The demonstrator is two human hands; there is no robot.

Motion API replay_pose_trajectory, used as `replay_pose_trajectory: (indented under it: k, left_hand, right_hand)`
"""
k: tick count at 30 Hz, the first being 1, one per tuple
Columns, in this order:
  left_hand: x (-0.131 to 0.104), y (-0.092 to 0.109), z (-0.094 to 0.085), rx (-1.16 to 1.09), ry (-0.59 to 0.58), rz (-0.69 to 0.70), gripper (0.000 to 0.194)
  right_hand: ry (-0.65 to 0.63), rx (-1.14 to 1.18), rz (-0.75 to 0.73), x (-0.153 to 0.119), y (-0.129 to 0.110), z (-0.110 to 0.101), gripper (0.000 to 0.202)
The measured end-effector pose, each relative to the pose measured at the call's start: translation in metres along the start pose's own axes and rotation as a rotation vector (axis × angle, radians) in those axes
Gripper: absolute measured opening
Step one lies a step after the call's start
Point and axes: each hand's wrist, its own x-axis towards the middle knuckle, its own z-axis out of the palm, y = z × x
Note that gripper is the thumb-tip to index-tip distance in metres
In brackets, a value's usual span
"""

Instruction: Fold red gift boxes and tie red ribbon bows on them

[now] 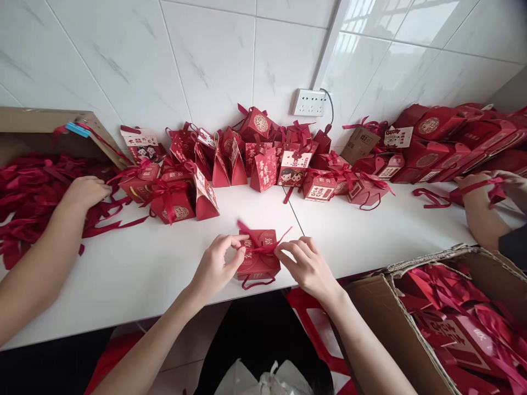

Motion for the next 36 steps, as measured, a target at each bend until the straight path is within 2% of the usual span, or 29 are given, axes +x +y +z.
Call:
replay_pose_trajectory:
  k: [2, 4, 6, 8, 10, 12, 15, 21, 27, 32, 36]
  left_hand:
    - [-0.002, -0.003, 0.003, -0.011, 0.012, 0.028, 0.013]
    - [-0.003, -0.003, 0.005, -0.010, 0.027, 0.062, 0.014]
    - [-0.003, -0.001, 0.007, 0.006, 0.061, 0.076, 0.014]
    - [-0.002, 0.000, 0.008, 0.014, 0.085, 0.051, 0.014]
    - [-0.001, 0.001, 0.008, 0.004, 0.076, 0.005, 0.017]
    - [0.001, 0.001, 0.008, -0.012, 0.049, -0.039, 0.021]
    - [0.003, 0.001, 0.008, -0.067, -0.013, -0.107, 0.026]
    - [0.003, 0.001, 0.007, -0.194, -0.099, -0.165, 0.031]
    - [0.006, -0.008, 0.004, -0.268, -0.174, -0.162, 0.035]
    - [0.009, -0.017, 0.001, -0.313, -0.255, -0.135, 0.034]
    - [0.011, -0.021, -0.001, -0.319, -0.299, -0.122, 0.035]
  right_hand:
    - [0.004, 0.007, 0.015, -0.004, 0.002, 0.000, 0.027]
    - [0.010, 0.081, 0.107, -0.007, 0.001, 0.000, 0.019]
    - [0.008, 0.223, 0.309, -0.007, -0.003, 0.001, 0.017]
    - [-0.036, 0.385, 0.569, -0.004, -0.007, 0.003, 0.028]
    - [-0.135, 0.528, 0.780, 0.000, -0.011, 0.005, 0.040]
    - [-0.243, 0.636, 0.891, 0.004, -0.015, 0.007, 0.045]
    - [-0.281, 0.705, 0.935, 0.008, -0.019, 0.010, 0.043]
    - [-0.264, 0.881, 0.885, 0.006, -0.013, 0.017, 0.031]
    - [-0.293, 1.303, 0.940, -0.001, 0.010, 0.030, 0.040]
    - [-0.294, 1.648, 0.992, -0.006, 0.019, 0.040, 0.039]
    - [-0.298, 1.751, 1.008, -0.011, 0.023, 0.049, 0.039]
